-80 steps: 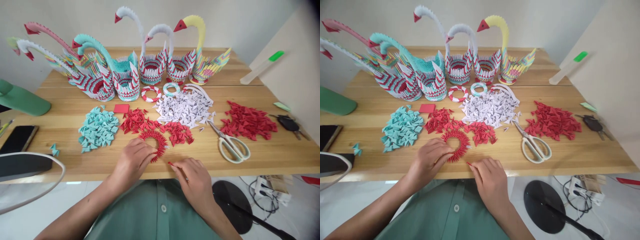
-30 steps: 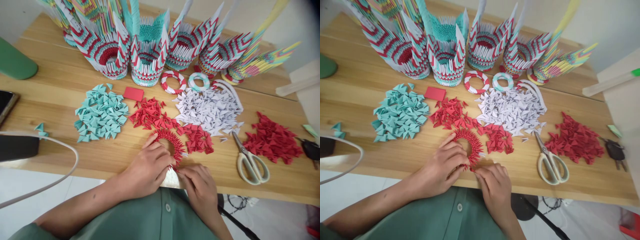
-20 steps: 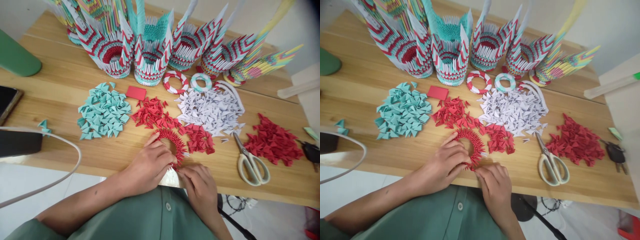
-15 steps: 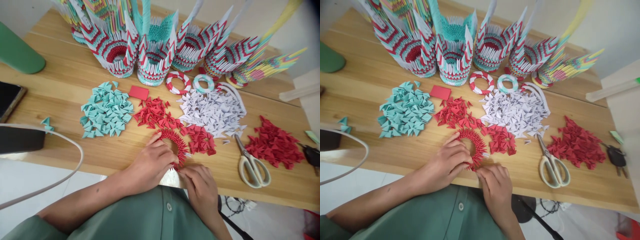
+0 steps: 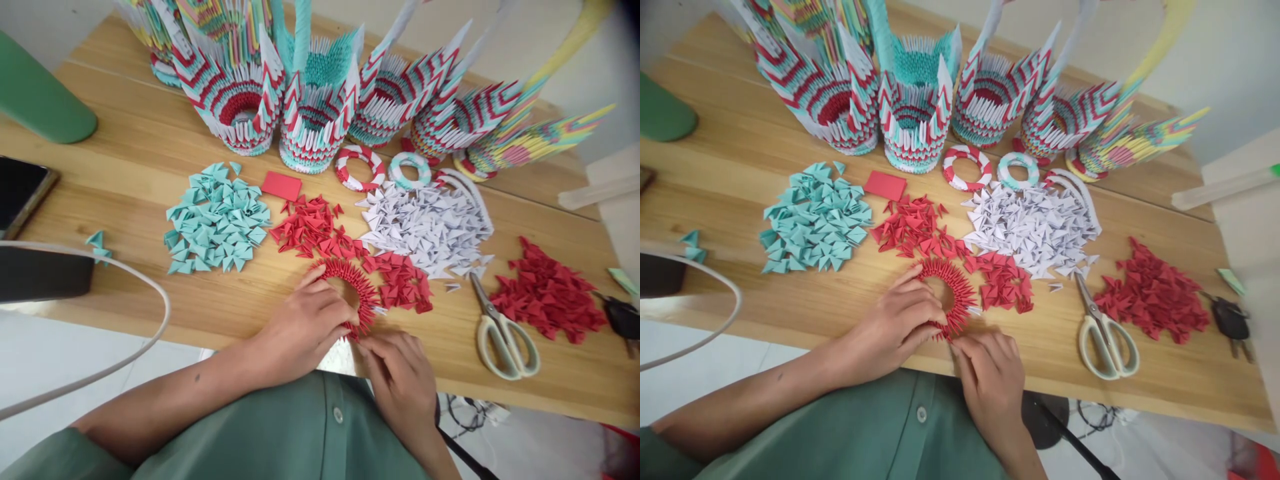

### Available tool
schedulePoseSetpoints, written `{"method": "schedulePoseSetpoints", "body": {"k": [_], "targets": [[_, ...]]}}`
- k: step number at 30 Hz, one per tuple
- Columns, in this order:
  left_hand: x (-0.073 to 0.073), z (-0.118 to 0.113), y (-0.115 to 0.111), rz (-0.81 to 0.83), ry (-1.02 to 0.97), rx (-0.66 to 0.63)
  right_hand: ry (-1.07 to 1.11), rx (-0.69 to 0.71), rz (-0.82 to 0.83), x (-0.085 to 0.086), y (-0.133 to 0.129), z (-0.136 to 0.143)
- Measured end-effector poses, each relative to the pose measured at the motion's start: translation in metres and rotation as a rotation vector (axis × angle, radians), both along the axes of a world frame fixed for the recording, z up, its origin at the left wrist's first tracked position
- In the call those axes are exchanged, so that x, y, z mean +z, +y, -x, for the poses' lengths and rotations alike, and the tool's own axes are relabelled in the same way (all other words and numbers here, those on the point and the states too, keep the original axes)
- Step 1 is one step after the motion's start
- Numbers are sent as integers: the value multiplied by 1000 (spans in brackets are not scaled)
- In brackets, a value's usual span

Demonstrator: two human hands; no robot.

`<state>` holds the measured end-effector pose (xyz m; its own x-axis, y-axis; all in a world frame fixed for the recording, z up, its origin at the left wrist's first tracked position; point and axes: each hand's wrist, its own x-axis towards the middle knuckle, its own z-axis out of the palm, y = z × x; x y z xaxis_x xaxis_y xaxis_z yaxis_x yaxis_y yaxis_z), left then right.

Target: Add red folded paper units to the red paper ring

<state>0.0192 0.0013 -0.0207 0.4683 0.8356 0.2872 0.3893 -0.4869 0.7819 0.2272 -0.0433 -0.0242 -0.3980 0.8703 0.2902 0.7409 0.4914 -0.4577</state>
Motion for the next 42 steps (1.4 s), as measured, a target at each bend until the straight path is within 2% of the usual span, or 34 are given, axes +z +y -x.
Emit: {"method": "schedulePoseSetpoints", "body": {"k": [7, 11, 17, 25, 42], "targets": [[-2, 0, 0, -67, 80, -15, -65, -31, -68, 2, 2, 6], [-2, 0, -2, -77, 118, -24, -55, -50, -17, 4, 1, 5], [-1, 0, -5, -123, 89, 11, -28, -87, 10, 2, -4, 0], [-7, -1, -6, -233, 74, 20, -18, -68, -24, 1, 2, 9], [-3, -3, -2, -215, 31, -15, -34, -113, -70, -4, 5, 19]]}}
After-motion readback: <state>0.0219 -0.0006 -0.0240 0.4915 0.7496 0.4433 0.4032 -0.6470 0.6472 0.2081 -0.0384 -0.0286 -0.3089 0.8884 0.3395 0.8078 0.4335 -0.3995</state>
